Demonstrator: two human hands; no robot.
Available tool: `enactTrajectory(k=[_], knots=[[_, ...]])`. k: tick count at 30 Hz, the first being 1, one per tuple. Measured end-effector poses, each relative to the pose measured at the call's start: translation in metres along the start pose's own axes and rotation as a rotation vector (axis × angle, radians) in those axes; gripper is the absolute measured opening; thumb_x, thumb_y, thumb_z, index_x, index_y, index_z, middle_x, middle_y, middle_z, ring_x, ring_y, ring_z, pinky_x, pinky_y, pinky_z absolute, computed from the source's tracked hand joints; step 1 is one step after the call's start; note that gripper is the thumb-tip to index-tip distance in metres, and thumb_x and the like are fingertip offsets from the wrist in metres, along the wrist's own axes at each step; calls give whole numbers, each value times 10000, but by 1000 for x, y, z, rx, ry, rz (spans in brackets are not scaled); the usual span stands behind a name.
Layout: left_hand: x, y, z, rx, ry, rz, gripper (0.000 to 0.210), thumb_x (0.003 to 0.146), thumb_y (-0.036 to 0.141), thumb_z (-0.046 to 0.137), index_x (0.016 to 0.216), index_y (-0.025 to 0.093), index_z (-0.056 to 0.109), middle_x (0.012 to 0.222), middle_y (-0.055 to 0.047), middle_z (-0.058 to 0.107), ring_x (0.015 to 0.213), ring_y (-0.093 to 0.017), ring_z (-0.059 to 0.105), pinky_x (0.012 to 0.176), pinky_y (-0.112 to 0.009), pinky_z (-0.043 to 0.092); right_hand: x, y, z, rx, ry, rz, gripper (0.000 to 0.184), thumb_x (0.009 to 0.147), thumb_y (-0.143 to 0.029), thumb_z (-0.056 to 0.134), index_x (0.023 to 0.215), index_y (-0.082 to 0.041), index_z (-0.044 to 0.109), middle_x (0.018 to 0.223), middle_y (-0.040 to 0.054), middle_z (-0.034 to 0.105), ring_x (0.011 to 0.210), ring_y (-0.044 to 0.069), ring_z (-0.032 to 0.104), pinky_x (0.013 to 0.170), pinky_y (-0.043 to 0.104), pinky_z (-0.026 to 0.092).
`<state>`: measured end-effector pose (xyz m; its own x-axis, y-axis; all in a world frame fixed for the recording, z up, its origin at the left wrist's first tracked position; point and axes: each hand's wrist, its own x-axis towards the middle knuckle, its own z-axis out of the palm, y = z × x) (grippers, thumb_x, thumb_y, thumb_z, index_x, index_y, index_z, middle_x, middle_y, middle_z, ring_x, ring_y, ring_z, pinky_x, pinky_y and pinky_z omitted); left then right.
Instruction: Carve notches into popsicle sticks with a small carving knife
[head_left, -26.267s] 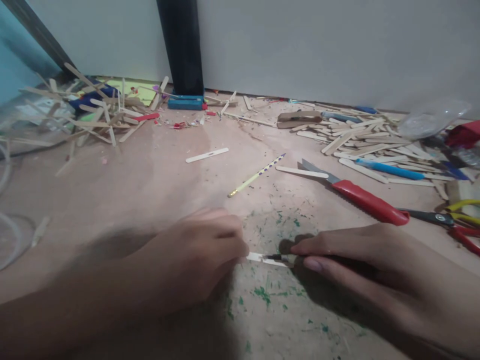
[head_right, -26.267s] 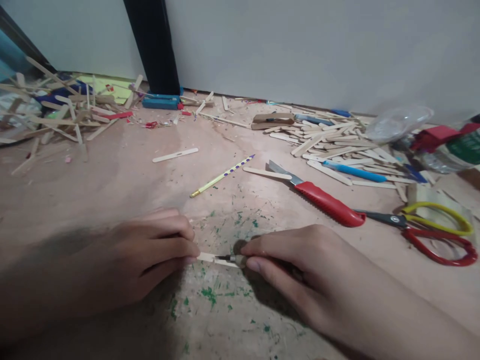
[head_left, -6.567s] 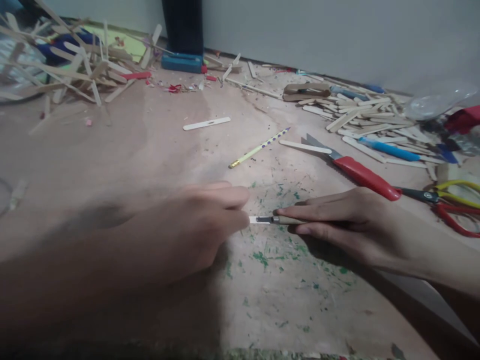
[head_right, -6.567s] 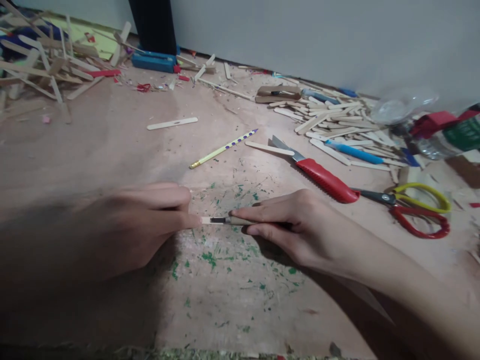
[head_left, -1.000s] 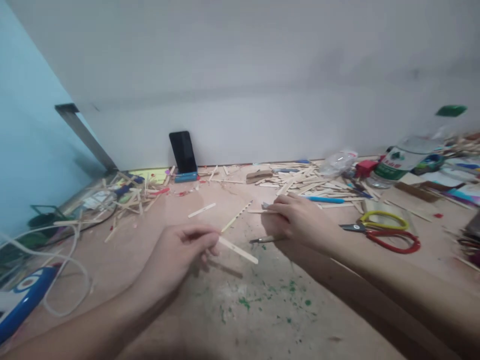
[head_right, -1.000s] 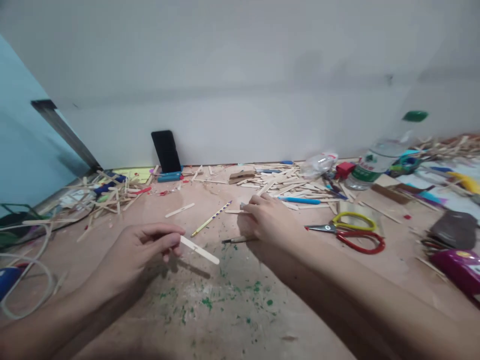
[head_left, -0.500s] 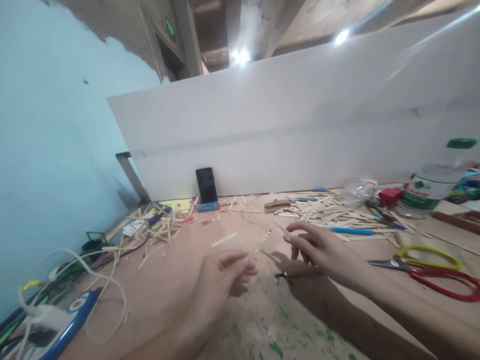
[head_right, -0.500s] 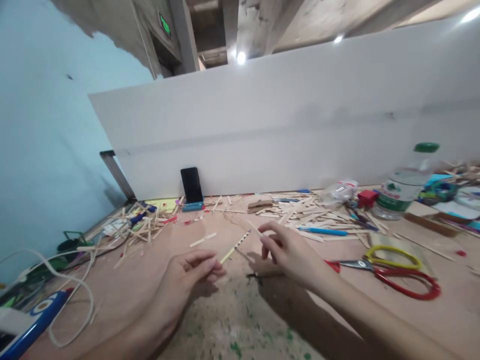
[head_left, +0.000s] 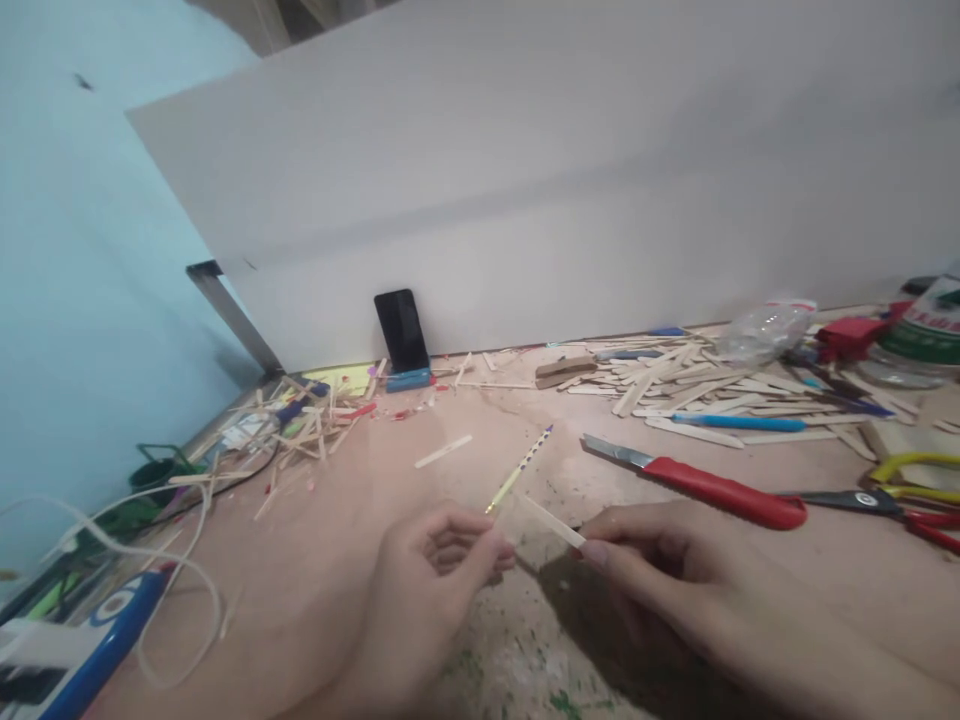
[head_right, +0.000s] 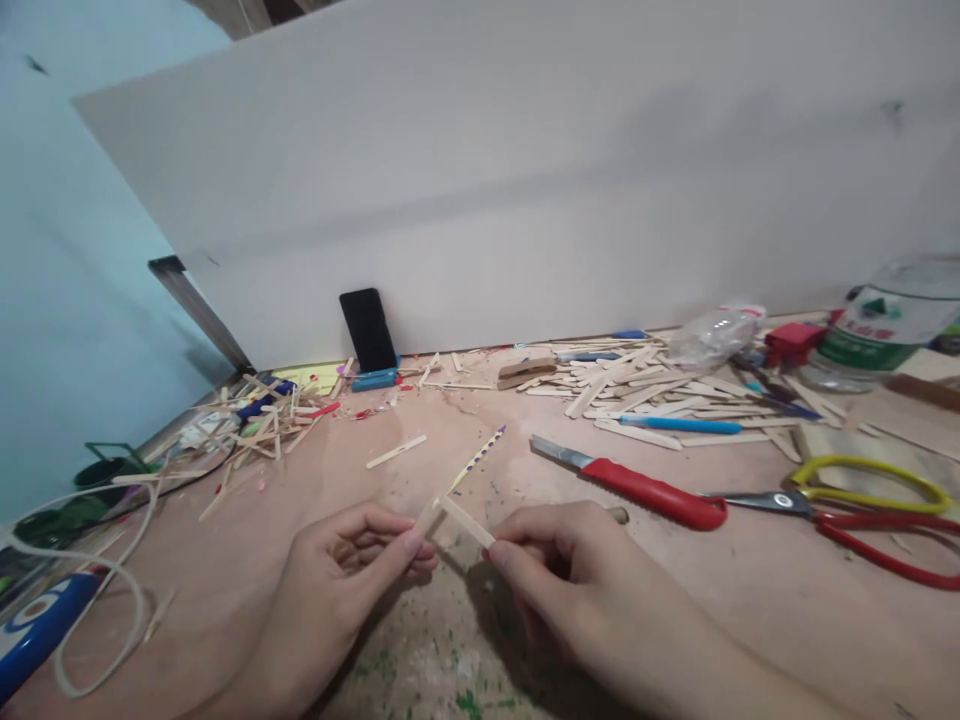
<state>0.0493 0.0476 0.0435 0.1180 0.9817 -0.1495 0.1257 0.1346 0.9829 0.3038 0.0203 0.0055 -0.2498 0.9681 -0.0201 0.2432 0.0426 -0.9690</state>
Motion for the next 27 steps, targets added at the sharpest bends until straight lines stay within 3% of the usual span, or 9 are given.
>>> enactTrajectory(k=[4,9,13,16,20,24,27], knots=[[0,-1,2,95,31,81,438,805,614,1134,837,235,917,879,-108,960,867,-307,969,841,-345,796,-2,-3,-2,99,-63,68,750,1104,-982,620,772,-309,621,544,-26,537,450,156,403,410,305,263],[-1,-4,0,171,27,159,315,896,562,1033,872,259,948,904,-96,971,879,-313,982,836,-350,802,-4,-10,-1,148,-87,96,661,1098,-878,708,784,-297,680,552,-41,526,457,135,350,431,310,207],[-2,-3,-5,261,11,232,238,965,510,1006,917,277,984,946,-83,980,934,-311,984,929,-380,826,-7,-12,2,187,-125,111,658,1098,-913,697,842,-307,688,542,-64,475,424,143,382,420,310,263],[-2,-3,-7,319,3,288,169,983,462,1003,948,297,1012,988,-69,987,968,-298,979,990,-381,832,-8,-19,2,184,-131,117,678,1088,-927,689,814,-308,659,561,-63,456,437,139,341,394,310,206],[-1,-5,-7,346,-7,307,169,1022,452,971,995,294,1025,1007,-66,993,952,-287,985,949,-347,841,-6,-34,-3,154,-119,128,625,1032,-824,770,724,-301,621,596,-29,509,526,144,377,443,310,178],[-1,-9,-10,371,-27,328,173,1068,459,980,1055,298,1040,1024,-61,1000,949,-279,989,949,-328,843,-3,-43,-7,122,-139,148,610,1036,-792,689,671,-311,602,515,-29,483,467,141,329,452,343,178],[1,-14,-13,386,-32,382,162,1071,438,964,1060,295,1040,1016,-51,1000,942,-271,991,987,-328,844,-4,-48,-8,79,-112,98,597,1016,-755,729,667,-306,545,608,-20,476,565,153,361,501,350,191]])
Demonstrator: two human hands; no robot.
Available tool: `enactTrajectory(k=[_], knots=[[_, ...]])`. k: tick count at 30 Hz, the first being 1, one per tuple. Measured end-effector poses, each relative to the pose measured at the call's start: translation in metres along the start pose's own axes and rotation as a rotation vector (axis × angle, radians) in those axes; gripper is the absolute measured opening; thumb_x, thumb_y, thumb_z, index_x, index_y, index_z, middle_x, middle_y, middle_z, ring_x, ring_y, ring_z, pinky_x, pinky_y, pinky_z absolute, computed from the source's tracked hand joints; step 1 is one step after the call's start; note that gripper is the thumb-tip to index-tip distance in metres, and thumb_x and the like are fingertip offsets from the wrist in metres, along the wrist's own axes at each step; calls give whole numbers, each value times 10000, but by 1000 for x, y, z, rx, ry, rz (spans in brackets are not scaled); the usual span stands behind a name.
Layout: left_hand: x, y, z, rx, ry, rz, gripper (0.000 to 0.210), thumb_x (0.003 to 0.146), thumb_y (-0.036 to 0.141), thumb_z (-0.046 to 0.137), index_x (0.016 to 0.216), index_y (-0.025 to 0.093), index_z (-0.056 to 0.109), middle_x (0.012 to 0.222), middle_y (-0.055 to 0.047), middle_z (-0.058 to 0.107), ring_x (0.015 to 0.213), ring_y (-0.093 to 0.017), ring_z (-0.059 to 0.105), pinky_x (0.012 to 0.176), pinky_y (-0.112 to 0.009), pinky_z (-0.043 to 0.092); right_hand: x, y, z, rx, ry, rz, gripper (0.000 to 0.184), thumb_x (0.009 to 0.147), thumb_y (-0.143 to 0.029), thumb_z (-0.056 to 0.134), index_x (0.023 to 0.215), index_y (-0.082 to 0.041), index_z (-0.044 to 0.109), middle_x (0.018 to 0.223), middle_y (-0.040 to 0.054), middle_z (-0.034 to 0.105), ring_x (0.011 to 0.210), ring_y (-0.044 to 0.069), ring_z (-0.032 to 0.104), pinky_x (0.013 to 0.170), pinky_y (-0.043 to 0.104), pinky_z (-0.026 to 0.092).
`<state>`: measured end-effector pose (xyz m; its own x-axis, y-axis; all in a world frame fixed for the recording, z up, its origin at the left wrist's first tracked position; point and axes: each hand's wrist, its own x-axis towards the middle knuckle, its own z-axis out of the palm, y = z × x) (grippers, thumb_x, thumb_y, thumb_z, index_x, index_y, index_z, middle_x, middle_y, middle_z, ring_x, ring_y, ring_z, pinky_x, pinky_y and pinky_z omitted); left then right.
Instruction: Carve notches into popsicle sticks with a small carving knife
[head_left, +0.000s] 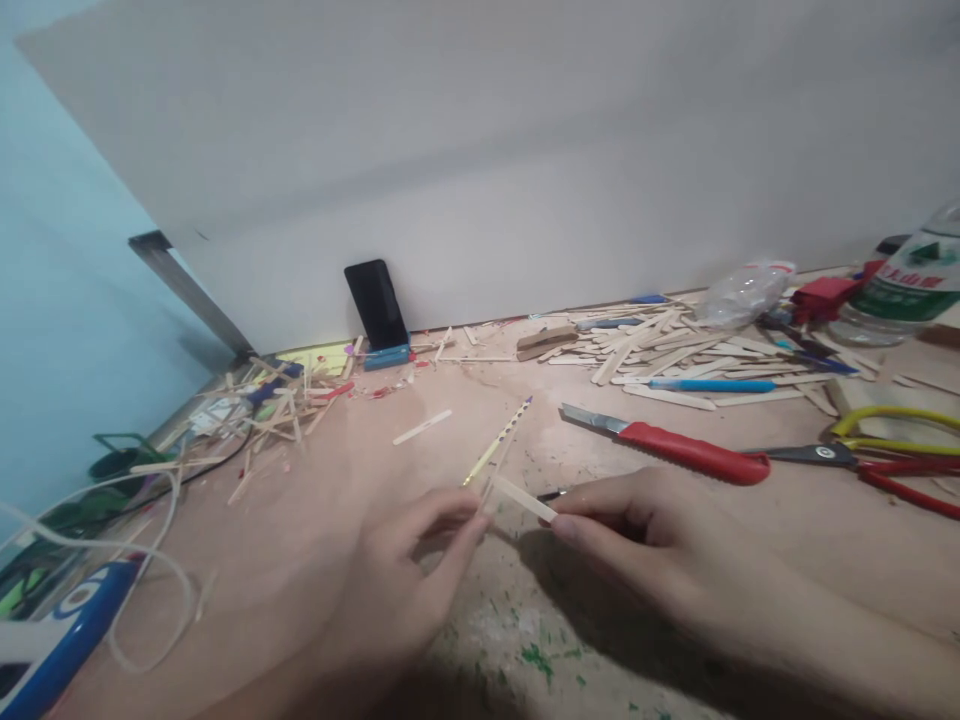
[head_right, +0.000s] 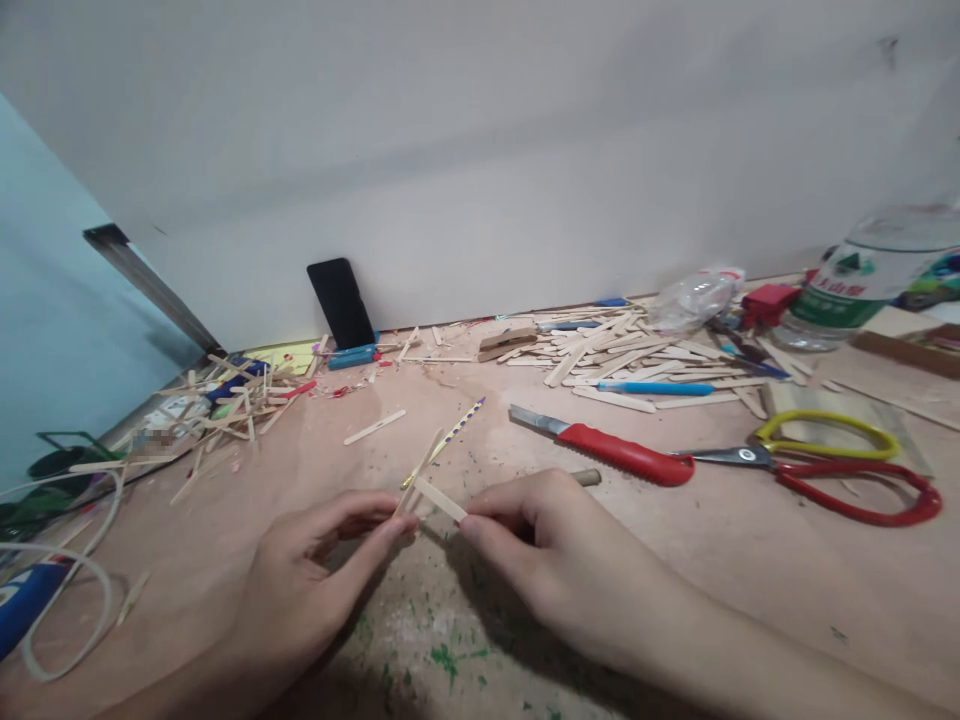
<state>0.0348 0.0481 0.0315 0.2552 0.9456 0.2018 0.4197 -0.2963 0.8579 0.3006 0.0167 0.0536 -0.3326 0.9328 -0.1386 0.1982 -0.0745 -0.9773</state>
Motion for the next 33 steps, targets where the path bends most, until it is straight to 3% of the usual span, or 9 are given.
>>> enactTrajectory(k=[7,9,11,15,18,23,29,33], knots=[[1,-2,1,5,23,107,107,1041,344,931,1037,281,1017,997,-32,994,907,-219,986,922,-235,813,2,5,-1,-27,27,-42,533,1076,-718,633,747,-300,612,629,-55,409,559,155,316,541,372,256],[4,1,1,-12,19,105,101,1029,337,928,985,263,982,962,-35,983,887,-216,985,896,-221,808,3,10,1,-60,54,-96,572,1119,-721,617,733,-303,564,653,-29,452,594,173,384,558,374,271],[6,2,0,-32,10,87,146,1042,373,926,1080,249,994,1004,-56,1000,915,-236,1003,889,-235,818,2,12,4,-98,66,-153,615,1162,-716,593,713,-301,521,665,0,503,635,196,453,581,378,302],[6,-1,0,-29,-20,51,424,1093,448,913,1453,249,1018,1298,-113,1019,1180,-312,1031,1109,-353,830,-2,11,7,-188,85,-220,546,1186,-545,584,711,-287,499,665,13,557,665,204,473,627,383,336],[3,-4,1,-6,-36,52,356,1128,435,875,1409,295,1043,1412,-86,983,1295,-327,1009,1247,-403,777,-4,9,6,-252,90,-250,465,1179,-391,546,731,-284,482,652,3,569,629,192,487,649,379,358],[3,-7,1,-10,-70,63,350,1178,427,845,1468,335,1017,1405,-39,976,1249,-303,1019,1194,-377,800,-5,14,6,-321,98,-309,420,1204,-317,509,785,-287,516,660,-1,628,607,187,530,646,364,380],[-3,-13,-3,47,-47,121,348,1218,440,858,1509,314,1001,1448,-60,968,1294,-316,1011,1233,-404,797,-10,24,14,-402,138,-374,400,1228,-257,514,833,-287,567,664,-24,673,567,169,571,605,333,372],[-10,-19,-5,94,-29,167,347,1223,405,872,1539,322,988,1462,-53,970,1200,-295,1028,1084,-342,845,-11,25,18,-437,169,-435,411,1256,-246,502,859,-284,602,693,-18,740,575,164,633,609,315,403]])
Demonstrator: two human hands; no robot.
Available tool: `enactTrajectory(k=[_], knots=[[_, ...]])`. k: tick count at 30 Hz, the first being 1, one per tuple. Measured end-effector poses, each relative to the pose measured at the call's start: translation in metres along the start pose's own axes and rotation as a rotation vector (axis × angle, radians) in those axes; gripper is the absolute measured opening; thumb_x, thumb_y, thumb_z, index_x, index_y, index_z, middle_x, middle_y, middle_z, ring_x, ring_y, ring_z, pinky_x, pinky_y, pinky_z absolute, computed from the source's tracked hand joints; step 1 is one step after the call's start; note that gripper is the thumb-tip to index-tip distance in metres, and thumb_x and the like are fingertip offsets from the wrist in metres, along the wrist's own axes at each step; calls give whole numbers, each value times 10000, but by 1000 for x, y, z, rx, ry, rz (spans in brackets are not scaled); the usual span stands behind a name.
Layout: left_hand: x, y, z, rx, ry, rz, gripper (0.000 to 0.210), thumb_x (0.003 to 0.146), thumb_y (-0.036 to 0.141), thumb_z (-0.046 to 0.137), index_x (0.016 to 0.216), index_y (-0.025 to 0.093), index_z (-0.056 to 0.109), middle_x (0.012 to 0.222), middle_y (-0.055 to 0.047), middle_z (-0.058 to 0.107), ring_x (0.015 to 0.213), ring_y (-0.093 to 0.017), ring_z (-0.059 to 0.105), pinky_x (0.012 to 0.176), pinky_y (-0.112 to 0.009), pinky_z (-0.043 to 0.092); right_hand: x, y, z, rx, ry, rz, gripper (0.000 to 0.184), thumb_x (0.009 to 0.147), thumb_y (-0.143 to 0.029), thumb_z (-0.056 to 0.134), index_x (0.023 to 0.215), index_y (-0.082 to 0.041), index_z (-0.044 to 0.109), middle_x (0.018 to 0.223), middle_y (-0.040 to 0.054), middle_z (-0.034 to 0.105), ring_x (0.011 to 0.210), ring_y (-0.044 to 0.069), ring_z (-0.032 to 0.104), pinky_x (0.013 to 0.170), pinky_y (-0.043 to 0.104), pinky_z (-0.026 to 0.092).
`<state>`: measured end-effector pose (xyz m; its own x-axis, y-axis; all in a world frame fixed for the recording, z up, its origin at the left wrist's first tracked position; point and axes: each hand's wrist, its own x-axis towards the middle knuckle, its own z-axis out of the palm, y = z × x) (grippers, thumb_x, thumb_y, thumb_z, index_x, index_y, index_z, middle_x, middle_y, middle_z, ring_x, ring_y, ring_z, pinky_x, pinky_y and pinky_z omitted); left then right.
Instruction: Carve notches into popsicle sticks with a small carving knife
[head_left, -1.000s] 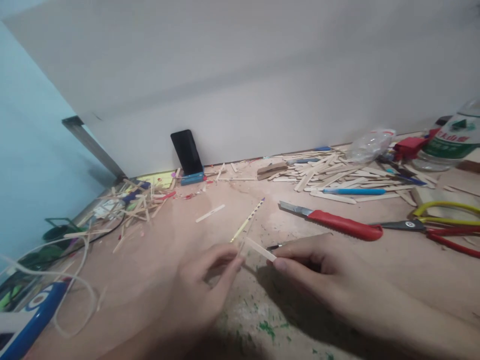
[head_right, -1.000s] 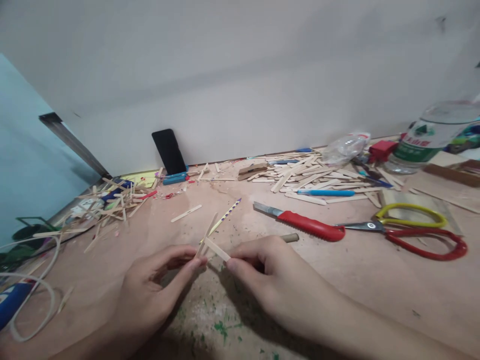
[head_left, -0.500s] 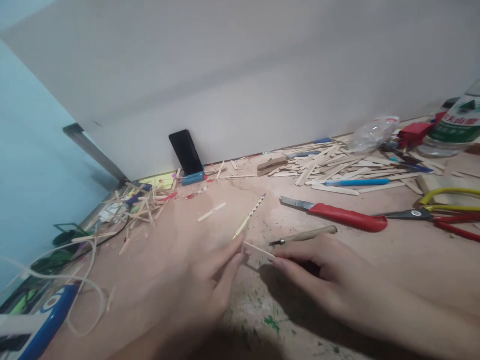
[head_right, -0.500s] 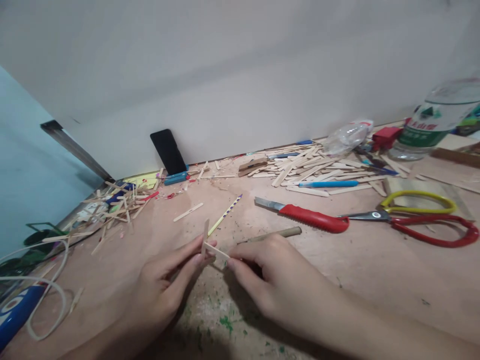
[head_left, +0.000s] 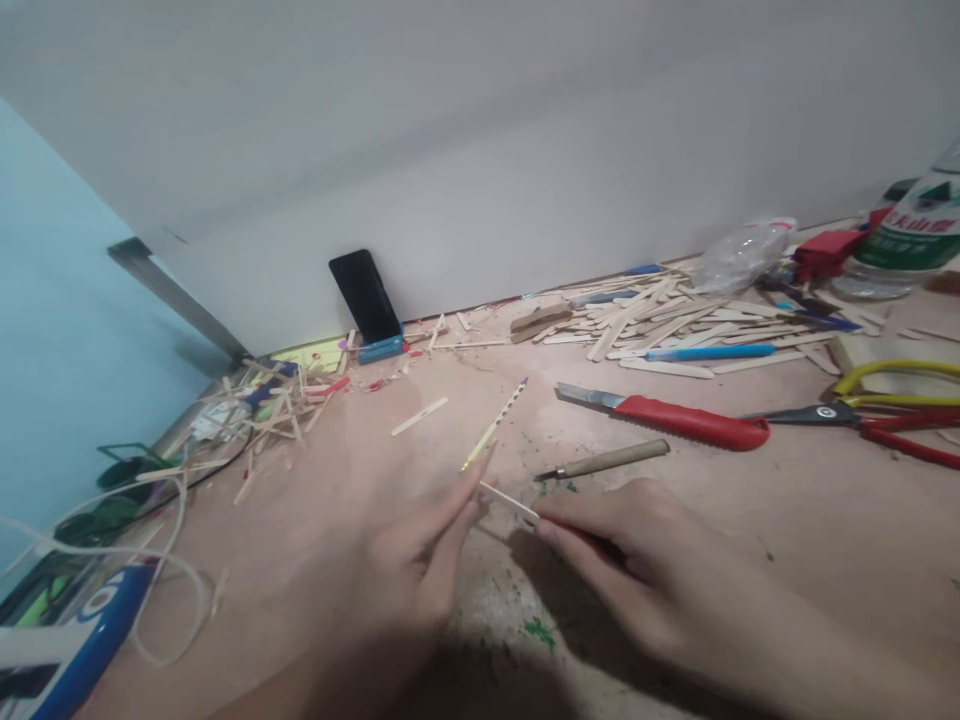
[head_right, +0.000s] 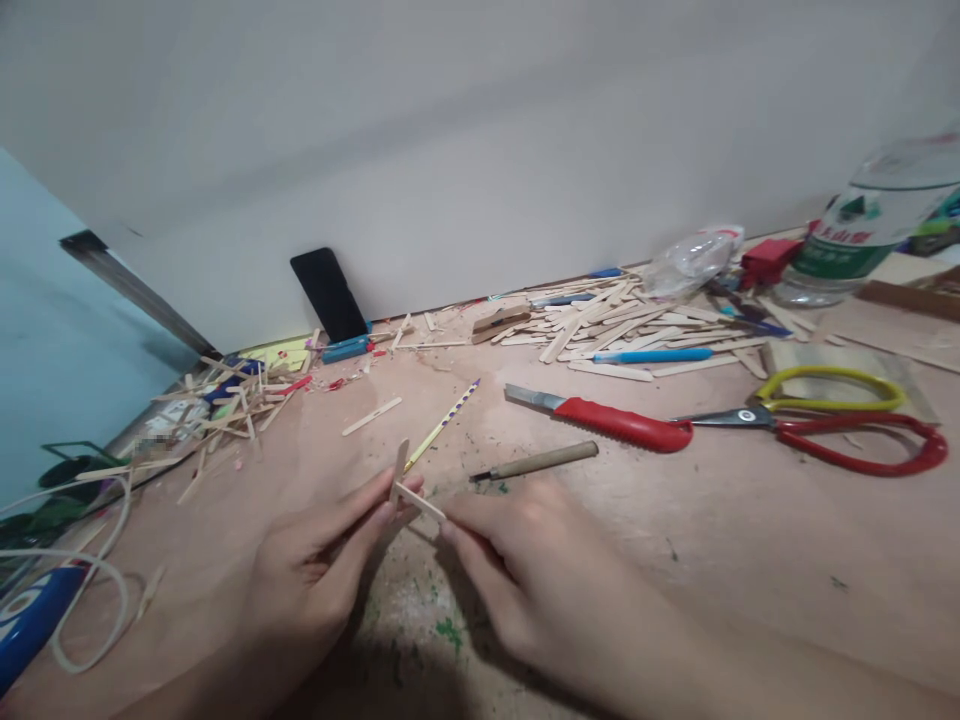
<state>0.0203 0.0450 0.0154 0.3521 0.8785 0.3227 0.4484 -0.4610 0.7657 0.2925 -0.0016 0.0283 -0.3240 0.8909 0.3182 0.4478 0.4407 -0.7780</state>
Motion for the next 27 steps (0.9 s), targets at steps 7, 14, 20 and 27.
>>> enactTrajectory(k=[7,14,20,27], knots=[[-3,-3,5,35,17,66,374,1251,355,836,1607,370,950,1444,-28,975,1176,-256,1029,1084,-295,825,2,1,-2,-57,25,-60,347,1171,-162,527,849,-290,523,634,-34,611,523,156,470,554,347,289],[-2,1,4,37,16,83,385,1235,323,835,1597,372,957,1469,-24,965,1214,-264,1025,1184,-335,811,-5,0,3,-29,-5,-27,333,1164,-188,589,845,-281,561,643,-42,595,531,156,442,574,365,280],[-9,5,3,-11,26,-33,355,1213,332,886,1543,419,984,1494,-13,963,1220,-284,1024,1190,-368,829,0,-13,-2,51,-54,57,434,1232,-219,471,806,-284,522,642,-18,630,567,164,538,584,338,369],[8,7,4,-283,-13,-294,428,1081,510,1047,1427,258,1033,1293,-114,1025,1146,-336,1016,1111,-441,856,5,-7,-4,82,-42,130,409,1195,-310,496,802,-274,604,656,5,650,588,179,525,629,378,340]])
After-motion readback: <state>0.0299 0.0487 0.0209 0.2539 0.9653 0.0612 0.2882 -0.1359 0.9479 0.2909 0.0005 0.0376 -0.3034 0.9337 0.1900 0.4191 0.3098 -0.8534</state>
